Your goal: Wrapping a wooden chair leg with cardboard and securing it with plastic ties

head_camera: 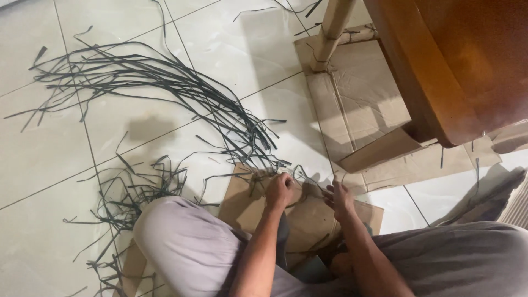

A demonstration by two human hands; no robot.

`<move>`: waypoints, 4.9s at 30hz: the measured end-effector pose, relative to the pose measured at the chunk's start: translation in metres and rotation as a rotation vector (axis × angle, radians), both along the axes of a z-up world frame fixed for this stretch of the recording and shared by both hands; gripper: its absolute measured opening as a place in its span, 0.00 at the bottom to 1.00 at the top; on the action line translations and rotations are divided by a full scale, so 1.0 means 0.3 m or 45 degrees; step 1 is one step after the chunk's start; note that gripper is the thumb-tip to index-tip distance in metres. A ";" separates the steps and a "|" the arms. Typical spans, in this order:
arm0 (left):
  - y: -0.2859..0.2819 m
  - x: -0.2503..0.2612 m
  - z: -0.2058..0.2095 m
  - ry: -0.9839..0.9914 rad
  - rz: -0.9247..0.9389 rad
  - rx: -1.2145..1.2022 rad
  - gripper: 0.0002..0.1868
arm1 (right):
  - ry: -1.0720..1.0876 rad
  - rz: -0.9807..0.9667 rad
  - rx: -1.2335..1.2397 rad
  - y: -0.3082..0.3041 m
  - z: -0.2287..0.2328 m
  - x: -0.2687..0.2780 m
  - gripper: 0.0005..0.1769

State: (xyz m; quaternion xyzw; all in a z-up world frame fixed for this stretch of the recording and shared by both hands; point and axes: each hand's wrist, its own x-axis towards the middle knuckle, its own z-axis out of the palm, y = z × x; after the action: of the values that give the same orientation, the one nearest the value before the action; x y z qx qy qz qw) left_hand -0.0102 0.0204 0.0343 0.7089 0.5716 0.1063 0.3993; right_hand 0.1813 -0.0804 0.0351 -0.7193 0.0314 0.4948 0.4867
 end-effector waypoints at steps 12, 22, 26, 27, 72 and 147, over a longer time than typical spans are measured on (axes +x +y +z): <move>0.167 -0.034 0.179 0.485 -0.059 -0.112 0.15 | -1.100 0.638 -0.119 0.018 0.008 -0.078 0.21; 0.164 -0.031 0.305 0.246 -0.085 -0.208 0.14 | -0.747 1.053 0.274 0.047 0.180 -0.187 0.24; 0.150 -0.033 0.437 0.059 0.042 -0.161 0.19 | -0.669 0.963 0.201 0.053 0.227 -0.216 0.17; 0.146 -0.033 0.464 0.045 0.099 -0.115 0.20 | -0.561 0.860 0.252 0.052 0.222 -0.221 0.20; -0.077 0.524 0.555 -0.858 -0.174 0.547 0.34 | -0.706 -0.811 0.484 -0.005 0.447 0.087 0.13; 0.074 0.779 0.495 -1.488 -0.623 -0.245 0.45 | -0.661 0.110 0.667 0.054 0.764 0.402 0.26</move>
State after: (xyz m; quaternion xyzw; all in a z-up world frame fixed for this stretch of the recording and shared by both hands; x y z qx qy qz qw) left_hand 0.2235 0.0425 0.1827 0.6049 0.0883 0.3295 0.7195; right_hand 0.3018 -0.0641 0.2642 -0.6725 -0.2513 0.3071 0.6248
